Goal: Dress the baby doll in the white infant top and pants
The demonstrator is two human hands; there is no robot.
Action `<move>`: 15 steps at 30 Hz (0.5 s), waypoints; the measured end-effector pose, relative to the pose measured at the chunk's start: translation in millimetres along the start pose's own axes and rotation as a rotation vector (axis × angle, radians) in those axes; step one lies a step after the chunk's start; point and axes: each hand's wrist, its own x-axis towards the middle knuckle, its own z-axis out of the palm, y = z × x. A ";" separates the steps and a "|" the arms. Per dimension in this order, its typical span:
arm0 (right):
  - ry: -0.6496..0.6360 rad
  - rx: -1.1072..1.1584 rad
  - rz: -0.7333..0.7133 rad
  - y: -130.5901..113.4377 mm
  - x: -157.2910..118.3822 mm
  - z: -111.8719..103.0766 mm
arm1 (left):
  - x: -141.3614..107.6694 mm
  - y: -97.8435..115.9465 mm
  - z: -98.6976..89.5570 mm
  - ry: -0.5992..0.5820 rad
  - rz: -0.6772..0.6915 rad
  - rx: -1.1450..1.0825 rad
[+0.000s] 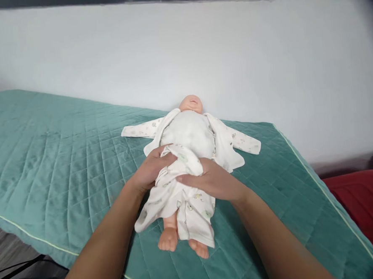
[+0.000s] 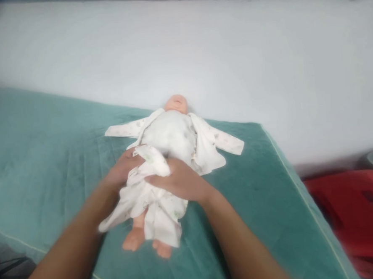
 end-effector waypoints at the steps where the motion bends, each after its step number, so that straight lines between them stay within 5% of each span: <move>1: 0.053 0.082 0.012 3.3 0.9 0.1 | -1.1 1.3 -0.2 -0.040 -0.006 0.016; 6: 0.212 0.375 -0.019 10.8 5.1 4.1 | -4.4 6.2 -6.0 -0.232 -0.080 0.151; 15: 0.219 0.037 -0.111 5.0 -1.0 4.1 | -28.0 11.0 15.4 -0.082 -0.066 -0.176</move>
